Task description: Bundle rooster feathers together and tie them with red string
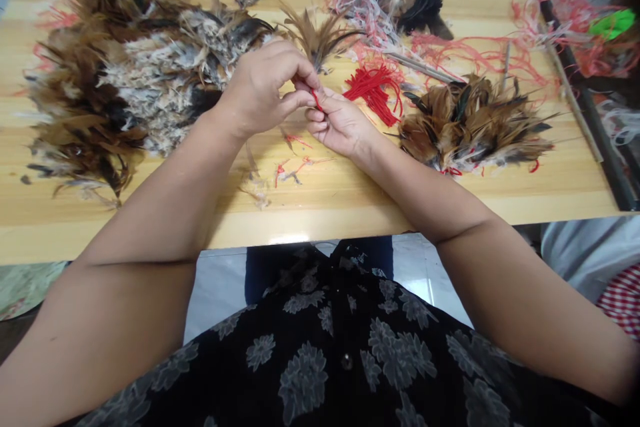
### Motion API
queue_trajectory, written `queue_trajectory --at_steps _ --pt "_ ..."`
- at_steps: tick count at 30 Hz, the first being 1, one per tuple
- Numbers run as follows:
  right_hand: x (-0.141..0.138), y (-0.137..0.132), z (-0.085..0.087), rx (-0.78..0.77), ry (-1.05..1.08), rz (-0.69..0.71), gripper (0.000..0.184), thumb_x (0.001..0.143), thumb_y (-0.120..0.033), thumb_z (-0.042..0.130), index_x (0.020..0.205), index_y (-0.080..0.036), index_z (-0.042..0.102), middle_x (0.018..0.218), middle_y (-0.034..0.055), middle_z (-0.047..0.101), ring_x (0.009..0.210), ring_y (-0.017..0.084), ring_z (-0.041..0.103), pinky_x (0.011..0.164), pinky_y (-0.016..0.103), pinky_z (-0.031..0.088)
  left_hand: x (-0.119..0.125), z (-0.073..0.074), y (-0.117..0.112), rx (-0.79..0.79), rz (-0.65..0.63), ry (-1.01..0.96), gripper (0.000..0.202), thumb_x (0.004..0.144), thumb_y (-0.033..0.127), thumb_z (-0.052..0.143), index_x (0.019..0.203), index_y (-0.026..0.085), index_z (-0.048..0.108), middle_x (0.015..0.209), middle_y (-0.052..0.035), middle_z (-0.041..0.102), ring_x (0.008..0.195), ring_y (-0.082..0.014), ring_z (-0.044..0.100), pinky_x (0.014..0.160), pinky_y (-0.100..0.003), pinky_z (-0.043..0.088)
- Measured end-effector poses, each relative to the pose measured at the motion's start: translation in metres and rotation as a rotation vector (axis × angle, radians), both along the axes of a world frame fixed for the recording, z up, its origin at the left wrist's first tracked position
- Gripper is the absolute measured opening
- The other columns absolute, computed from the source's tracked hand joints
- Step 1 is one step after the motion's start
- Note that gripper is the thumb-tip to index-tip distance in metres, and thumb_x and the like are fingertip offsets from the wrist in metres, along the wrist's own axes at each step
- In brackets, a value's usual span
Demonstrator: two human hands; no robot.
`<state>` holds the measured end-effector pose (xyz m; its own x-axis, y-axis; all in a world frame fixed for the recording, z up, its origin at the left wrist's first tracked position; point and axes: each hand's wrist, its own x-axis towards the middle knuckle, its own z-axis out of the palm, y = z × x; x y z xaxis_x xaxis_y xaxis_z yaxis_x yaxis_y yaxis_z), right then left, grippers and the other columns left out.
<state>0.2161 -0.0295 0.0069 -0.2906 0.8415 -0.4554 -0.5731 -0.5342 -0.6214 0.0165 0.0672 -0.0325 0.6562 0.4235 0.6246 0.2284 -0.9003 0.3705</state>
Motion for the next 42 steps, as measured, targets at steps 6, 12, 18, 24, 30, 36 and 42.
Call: queue_trajectory --at_steps 6,12,18,24,30,36,42 --pt "-0.001 0.001 -0.004 0.012 0.066 0.012 0.029 0.126 -0.009 0.048 0.101 -0.022 0.056 0.068 -0.0136 0.049 0.048 0.002 0.037 0.049 0.009 0.027 0.002 0.004 -0.008 0.131 0.018 0.005 0.028 0.114 0.050 0.080 0.117 0.023 0.081 0.106 -0.0063 0.076 0.103 -0.0276 0.078 0.106 -0.047 0.062" --pt "-0.003 -0.003 0.001 0.013 0.010 -0.004 0.033 0.128 -0.019 0.054 0.095 -0.023 0.051 0.071 -0.0122 0.048 0.051 0.003 0.033 0.051 0.010 0.025 0.012 -0.004 -0.014 0.056 0.060 -0.194 0.048 0.119 0.069 0.068 0.114 0.023 0.079 0.095 -0.0032 0.072 0.086 -0.0227 0.078 0.082 -0.037 0.059" --pt "-0.002 -0.002 0.003 -0.008 -0.023 -0.012 0.036 0.128 -0.020 0.049 0.092 -0.023 0.048 0.071 -0.0117 0.042 0.052 0.004 0.030 0.052 0.011 0.024 0.026 -0.020 -0.012 -0.220 0.028 -0.409 0.061 0.112 0.087 0.078 0.112 0.026 0.072 0.096 -0.0052 0.073 0.080 -0.0229 0.077 0.072 -0.038 0.059" --pt "-0.002 -0.004 0.004 0.005 0.000 -0.010 0.034 0.126 -0.014 0.048 0.094 -0.024 0.046 0.071 -0.0121 0.040 0.052 0.003 0.029 0.053 0.011 0.022 0.028 -0.025 -0.007 -0.283 0.043 -0.490 0.070 0.098 0.094 0.090 0.118 0.028 0.076 0.097 -0.0025 0.074 0.079 -0.0204 0.076 0.068 -0.034 0.057" --pt "0.000 -0.003 0.004 -0.002 0.002 0.008 0.033 0.124 -0.011 0.048 0.095 -0.025 0.043 0.070 -0.0127 0.041 0.051 0.003 0.031 0.053 0.012 0.023 0.029 -0.020 -0.014 -0.417 0.019 -0.534 0.067 0.089 0.090 0.105 0.102 0.028 0.083 0.095 -0.0039 0.081 0.085 -0.0228 0.080 0.082 -0.041 0.069" --pt "0.001 0.000 -0.004 0.026 0.037 0.015 0.031 0.122 -0.010 0.050 0.096 -0.025 0.042 0.070 -0.0125 0.040 0.051 0.003 0.032 0.053 0.012 0.023 0.024 -0.030 -0.002 -0.465 -0.005 -0.509 0.074 0.080 0.092 0.108 0.103 0.026 0.085 0.097 -0.0057 0.083 0.087 -0.0247 0.082 0.083 -0.045 0.070" --pt "0.002 -0.002 0.001 -0.016 0.042 -0.011 0.034 0.124 -0.011 0.044 0.093 -0.024 0.044 0.071 -0.0111 0.041 0.053 0.004 0.031 0.054 0.013 0.022 0.020 -0.029 -0.004 -0.470 0.007 -0.469 0.069 0.082 0.090 0.108 0.104 0.028 0.086 0.098 -0.0069 0.084 0.085 -0.0255 0.080 0.083 -0.047 0.070"
